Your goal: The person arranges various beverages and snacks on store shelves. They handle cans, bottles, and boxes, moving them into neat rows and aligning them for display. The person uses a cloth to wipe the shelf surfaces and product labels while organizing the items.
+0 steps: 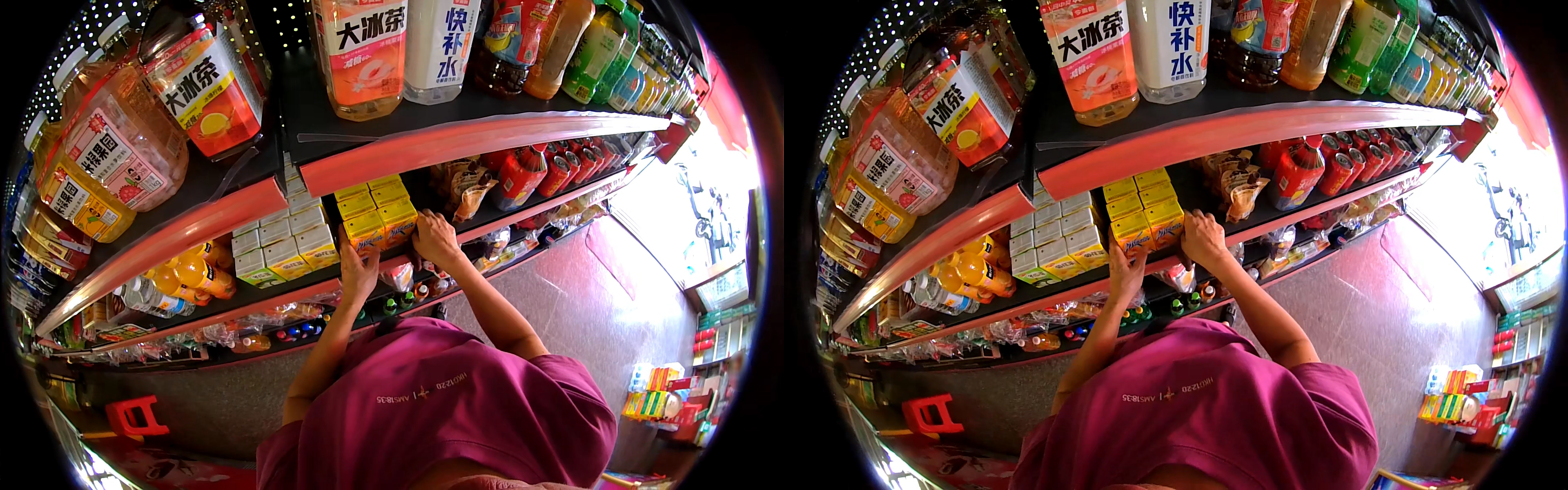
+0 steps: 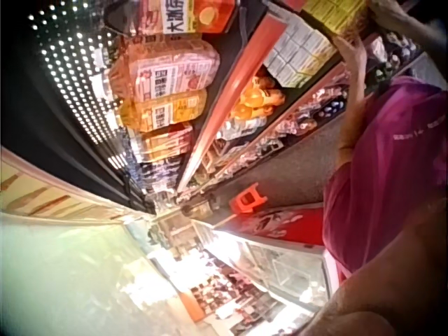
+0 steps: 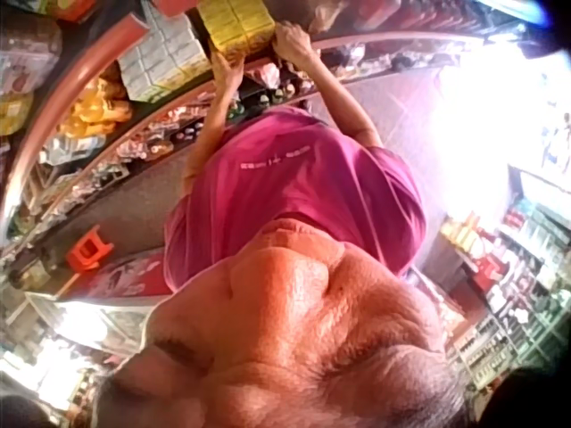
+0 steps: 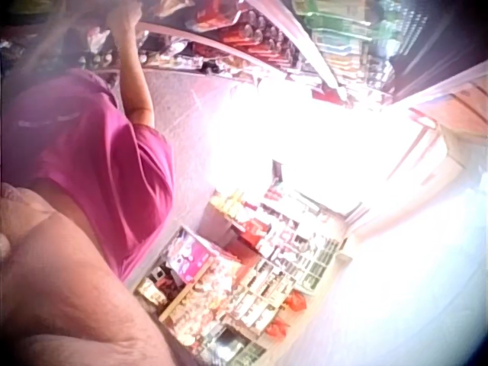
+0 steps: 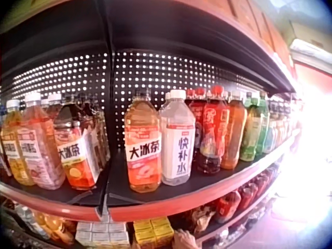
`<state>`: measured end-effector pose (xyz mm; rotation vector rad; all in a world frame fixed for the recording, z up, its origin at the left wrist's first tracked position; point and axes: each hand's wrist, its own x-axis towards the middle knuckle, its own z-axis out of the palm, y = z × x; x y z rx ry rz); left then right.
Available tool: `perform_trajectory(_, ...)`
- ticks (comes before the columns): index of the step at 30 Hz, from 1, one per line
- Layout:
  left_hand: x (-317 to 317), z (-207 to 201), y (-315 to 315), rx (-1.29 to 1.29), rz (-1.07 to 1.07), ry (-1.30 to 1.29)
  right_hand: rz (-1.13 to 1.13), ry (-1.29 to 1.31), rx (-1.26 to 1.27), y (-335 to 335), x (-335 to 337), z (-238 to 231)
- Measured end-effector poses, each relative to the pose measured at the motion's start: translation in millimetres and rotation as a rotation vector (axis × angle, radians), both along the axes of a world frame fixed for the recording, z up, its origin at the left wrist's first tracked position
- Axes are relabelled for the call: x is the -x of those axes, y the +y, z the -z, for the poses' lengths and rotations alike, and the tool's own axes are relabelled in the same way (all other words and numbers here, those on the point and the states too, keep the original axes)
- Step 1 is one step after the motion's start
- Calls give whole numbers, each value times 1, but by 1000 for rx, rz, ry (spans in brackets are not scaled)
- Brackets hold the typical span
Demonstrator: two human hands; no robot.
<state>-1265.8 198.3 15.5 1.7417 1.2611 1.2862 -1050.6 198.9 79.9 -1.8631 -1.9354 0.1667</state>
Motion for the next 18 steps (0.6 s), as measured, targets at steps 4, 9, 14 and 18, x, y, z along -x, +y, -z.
perform_trajectory(4,-2,6,4,-14,12,8,-6,6,6,-1,-1,1)
perform_trajectory(9,-2,5,6,-1,32,-22,-38,9,13,-1,-4,0)
perform_trajectory(14,-5,3,7,-63,25,-27,-29,34,5,-6,-3,-2)
perform_trajectory(18,-5,1,8,-88,29,-8,-32,47,16,-8,-3,-5)
